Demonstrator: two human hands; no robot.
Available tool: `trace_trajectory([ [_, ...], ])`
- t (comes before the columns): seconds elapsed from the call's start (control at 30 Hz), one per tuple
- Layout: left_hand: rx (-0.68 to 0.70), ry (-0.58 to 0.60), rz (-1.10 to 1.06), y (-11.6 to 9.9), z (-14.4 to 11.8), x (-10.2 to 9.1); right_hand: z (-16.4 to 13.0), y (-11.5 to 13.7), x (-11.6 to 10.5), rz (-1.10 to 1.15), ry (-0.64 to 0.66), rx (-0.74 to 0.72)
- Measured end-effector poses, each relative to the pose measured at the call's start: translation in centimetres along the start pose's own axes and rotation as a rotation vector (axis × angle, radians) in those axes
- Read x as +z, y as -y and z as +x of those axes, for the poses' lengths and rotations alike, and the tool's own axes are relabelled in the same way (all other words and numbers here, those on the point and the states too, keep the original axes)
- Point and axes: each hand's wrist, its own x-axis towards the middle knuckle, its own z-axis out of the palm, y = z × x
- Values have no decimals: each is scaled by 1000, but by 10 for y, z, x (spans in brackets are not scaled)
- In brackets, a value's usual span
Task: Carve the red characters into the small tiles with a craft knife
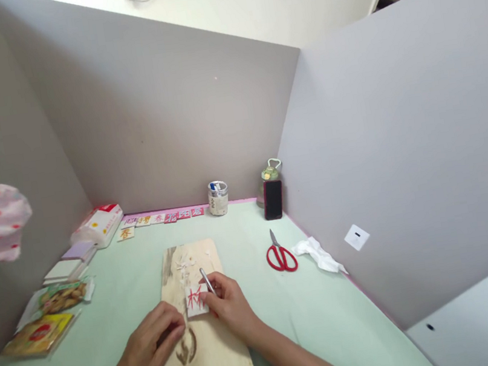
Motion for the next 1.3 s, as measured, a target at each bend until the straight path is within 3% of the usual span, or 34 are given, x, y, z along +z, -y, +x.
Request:
trace_trajectory([
  [1.3,7,-5,-14,3,-1,1,-1,-2,-5,6,0,28],
])
